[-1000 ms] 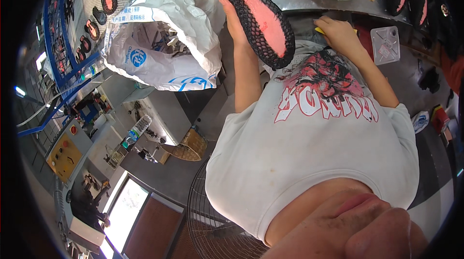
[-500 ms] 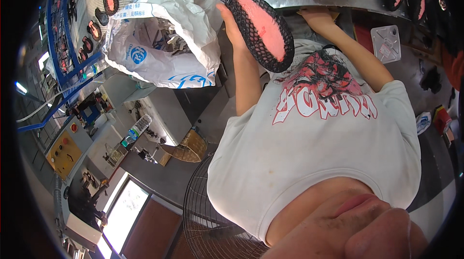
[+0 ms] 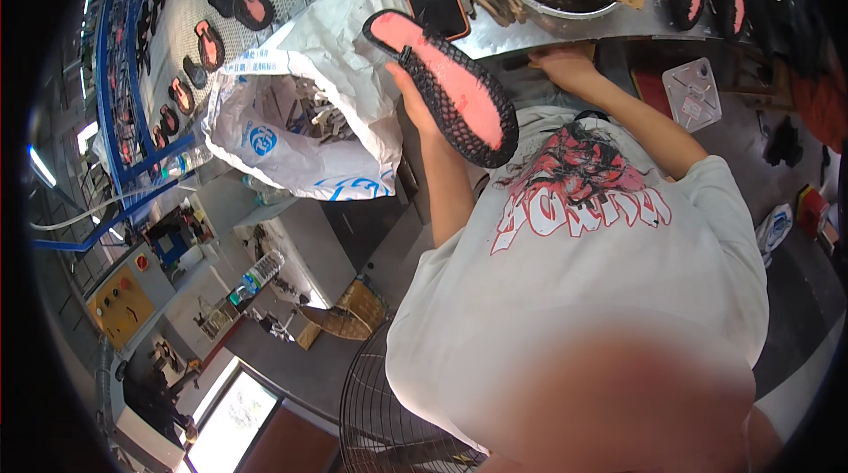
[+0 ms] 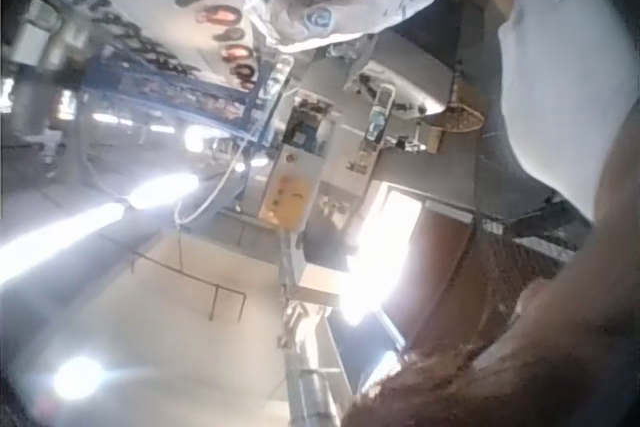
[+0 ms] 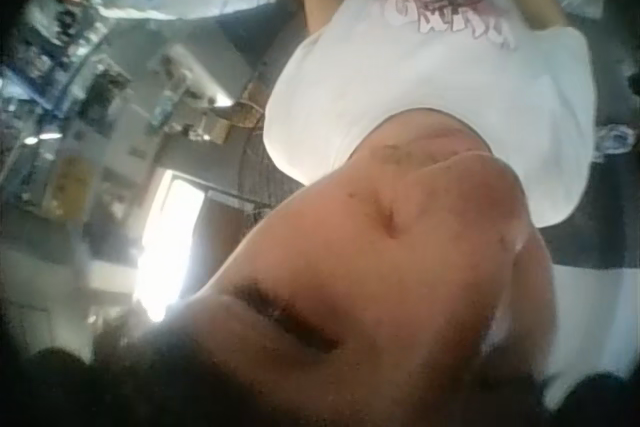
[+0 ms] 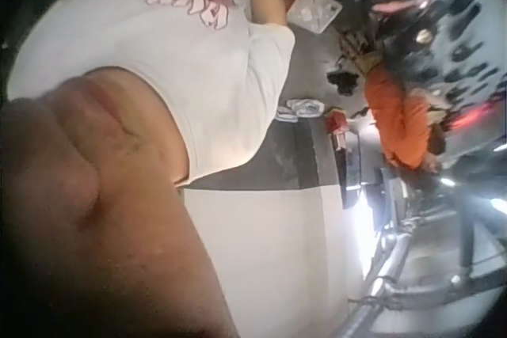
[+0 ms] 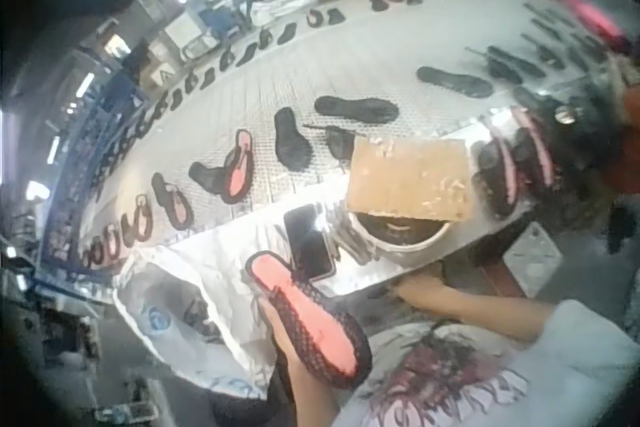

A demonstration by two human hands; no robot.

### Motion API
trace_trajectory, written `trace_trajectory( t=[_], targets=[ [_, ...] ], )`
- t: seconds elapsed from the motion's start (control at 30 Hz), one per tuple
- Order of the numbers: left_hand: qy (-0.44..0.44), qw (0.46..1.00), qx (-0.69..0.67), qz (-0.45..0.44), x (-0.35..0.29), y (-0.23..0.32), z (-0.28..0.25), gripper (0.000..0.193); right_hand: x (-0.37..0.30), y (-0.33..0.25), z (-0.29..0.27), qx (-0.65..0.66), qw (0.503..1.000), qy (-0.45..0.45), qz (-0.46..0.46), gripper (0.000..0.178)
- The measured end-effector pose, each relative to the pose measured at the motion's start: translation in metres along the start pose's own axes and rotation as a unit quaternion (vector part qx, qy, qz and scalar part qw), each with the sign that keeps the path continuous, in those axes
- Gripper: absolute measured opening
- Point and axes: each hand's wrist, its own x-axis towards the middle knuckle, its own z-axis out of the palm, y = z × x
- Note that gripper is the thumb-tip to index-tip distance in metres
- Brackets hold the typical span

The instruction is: The person repeatedly picks up shoe soles from a conveyor table, applies adhesive to each sole using a handheld spreader tool, and places the soles onto the conveyor table.

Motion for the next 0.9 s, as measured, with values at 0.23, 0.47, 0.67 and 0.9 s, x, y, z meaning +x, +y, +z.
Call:
trace_trajectory(
  t=[0.23, 0.47, 0.67, 0.9],
  targets=[
    [-0.092, 0.995, -0.037, 0.001, 0.009, -0.003, -0.008, 0.061, -0.054, -0.024, -0.059, 0.003, 0.971, 0.085, -0.221, 0.013],
    [-0.003, 0.995, 0.092, -0.029, 0.017, -0.016, 0.033, 0.061, -0.082, -0.110, -0.164, 0.192, 0.912, 0.234, -0.278, 0.016],
    [-0.160, 0.971, 0.178, 0.009, 0.014, -0.015, 0.070, 0.072, -0.059, -0.135, -0.193, 0.116, 0.854, 0.412, -0.295, 0.021],
    [-0.155, 0.943, 0.288, 0.061, 0.013, -0.019, 0.082, 0.076, -0.036, -0.122, -0.189, -0.034, 0.844, 0.435, -0.312, 0.025]
  ],
)
